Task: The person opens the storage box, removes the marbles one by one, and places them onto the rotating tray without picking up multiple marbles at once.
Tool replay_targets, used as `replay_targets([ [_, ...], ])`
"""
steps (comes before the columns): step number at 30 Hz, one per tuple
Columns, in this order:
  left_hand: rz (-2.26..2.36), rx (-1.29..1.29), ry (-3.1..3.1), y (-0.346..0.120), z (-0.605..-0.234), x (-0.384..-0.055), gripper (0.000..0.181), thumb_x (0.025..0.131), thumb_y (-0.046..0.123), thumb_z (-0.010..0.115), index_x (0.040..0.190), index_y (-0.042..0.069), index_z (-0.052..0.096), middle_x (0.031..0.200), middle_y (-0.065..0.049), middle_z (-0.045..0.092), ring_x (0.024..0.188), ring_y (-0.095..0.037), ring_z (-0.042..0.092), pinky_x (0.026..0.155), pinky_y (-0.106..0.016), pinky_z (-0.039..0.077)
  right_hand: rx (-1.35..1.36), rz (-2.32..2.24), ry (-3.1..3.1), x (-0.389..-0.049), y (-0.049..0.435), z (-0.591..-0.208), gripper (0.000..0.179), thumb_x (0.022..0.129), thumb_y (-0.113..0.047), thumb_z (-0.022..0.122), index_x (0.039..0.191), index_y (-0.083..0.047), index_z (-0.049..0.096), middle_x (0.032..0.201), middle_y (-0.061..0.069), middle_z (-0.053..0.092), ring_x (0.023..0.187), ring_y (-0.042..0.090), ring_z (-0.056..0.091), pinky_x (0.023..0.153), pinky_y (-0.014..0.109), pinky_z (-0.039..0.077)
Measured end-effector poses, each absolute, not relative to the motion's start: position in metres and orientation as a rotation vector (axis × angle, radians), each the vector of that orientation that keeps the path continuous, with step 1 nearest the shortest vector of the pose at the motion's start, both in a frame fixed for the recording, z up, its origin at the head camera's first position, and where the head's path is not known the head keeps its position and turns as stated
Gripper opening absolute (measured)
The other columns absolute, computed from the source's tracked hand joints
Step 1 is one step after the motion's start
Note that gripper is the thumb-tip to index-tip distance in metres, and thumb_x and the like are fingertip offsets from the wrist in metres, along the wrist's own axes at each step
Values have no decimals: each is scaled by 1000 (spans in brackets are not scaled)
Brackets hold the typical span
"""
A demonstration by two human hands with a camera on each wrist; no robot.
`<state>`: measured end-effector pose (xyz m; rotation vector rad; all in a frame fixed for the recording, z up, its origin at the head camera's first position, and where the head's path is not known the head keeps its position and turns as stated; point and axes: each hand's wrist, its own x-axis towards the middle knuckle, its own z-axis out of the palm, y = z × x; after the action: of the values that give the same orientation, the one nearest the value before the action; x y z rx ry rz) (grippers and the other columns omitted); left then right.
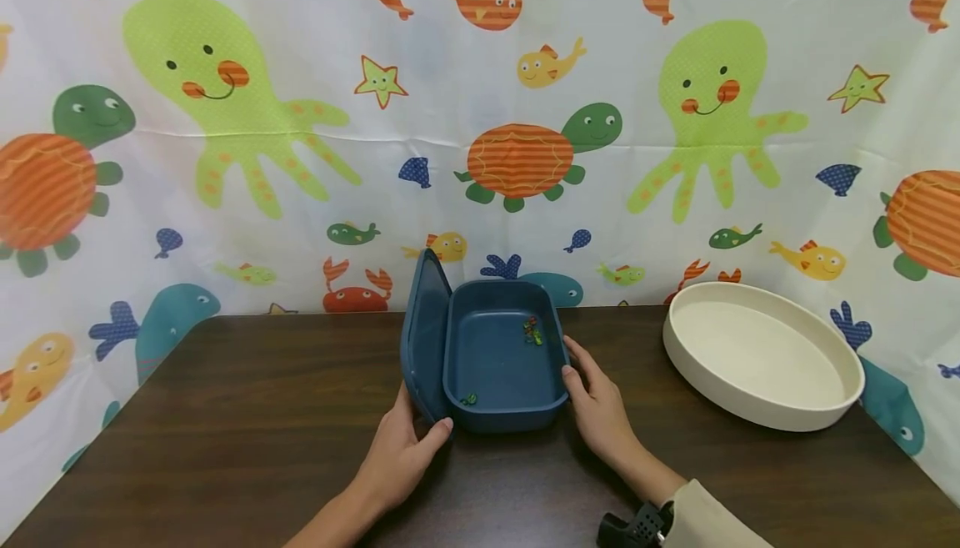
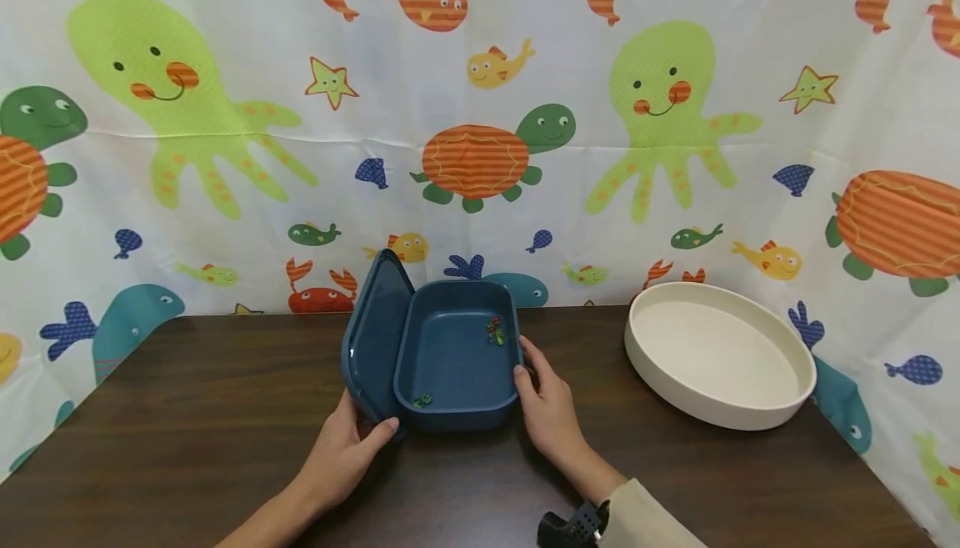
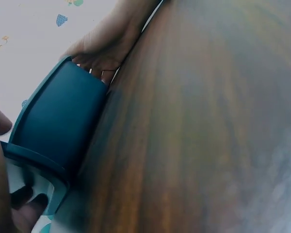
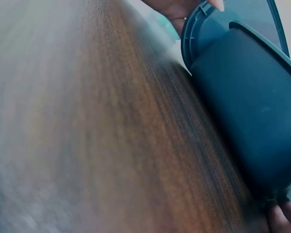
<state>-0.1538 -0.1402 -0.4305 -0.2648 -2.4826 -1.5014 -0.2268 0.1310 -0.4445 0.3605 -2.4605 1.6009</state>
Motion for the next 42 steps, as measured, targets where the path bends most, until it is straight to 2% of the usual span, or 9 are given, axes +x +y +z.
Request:
replay_targets([
  [6,-1513,-333,-2328,-143,-421,-162,94,94,15,70,163,24,8,159,-15,40,135,-32,55,101,-35,53,361,1599,-2462,-227,132,-445,45,108,-25,48,153,-25,44,147,9,58,129,25,61,101,46,50],
  [11,-1550,-312,-2222,-152,-401,-166,92,97,15,66,163,35,6,163,-11,32,136,-38,53,94,-45,56,373,1607,-2458,-227,132,-445,45,108,-25,47,153,-24,44,148,10,57,128,26,61,101,47,51],
  [15,-1553,-272,-2234,-158,-387,-165,88,99,18,65,161,40,6,153,-15,44,128,-31,61,88,-31,59,375,1615,-2455,-226,132,-445,45,108,-23,47,153,-22,44,147,12,57,129,28,61,102,49,50],
  [19,-1566,-203,-2239,-166,-377,-162,77,103,21,59,162,33,12,149,-16,49,118,-10,65,84,-14,55,375,1606,-2454,-226,131,-444,45,108,-21,48,153,-21,44,146,12,58,127,28,62,101,48,51],
  [22,-1563,-157,-2284,-173,-369,-161,68,105,23,54,162,25,18,148,-18,50,116,-12,67,83,-14,54,375,1600,-2453,-226,130,-443,45,108,-20,48,153,-20,45,146,12,58,126,28,62,100,48,51],
  [26,-1443,-67,-2488,-186,-358,-160,68,105,28,54,163,19,19,151,-23,47,122,-34,64,90,-32,57,374,1598,-2452,-226,129,-443,45,108,-20,48,152,-20,45,146,12,58,127,28,61,101,48,50],
  [31,-1223,46,-2743,-201,-354,-163,80,102,30,59,163,11,12,158,-28,36,136,-46,49,104,-59,47,374,1608,-2452,-227,130,-444,45,108,-21,47,153,-21,45,147,12,57,128,29,61,103,50,49],
  [35,-1039,78,-2865,-211,-356,-169,88,98,30,64,161,-1,11,158,-33,32,139,-52,41,106,-64,43,368,1620,-2457,-226,130,-444,45,108,-23,47,153,-22,44,147,12,57,130,29,60,104,51,49],
  [42,-837,150,-2986,-226,-369,-178,91,95,34,68,153,-16,19,148,-42,39,133,-57,44,103,-66,44,366,1617,-2452,-226,130,-443,45,108,-23,48,152,-20,45,145,11,59,126,27,62,101,48,50],
])
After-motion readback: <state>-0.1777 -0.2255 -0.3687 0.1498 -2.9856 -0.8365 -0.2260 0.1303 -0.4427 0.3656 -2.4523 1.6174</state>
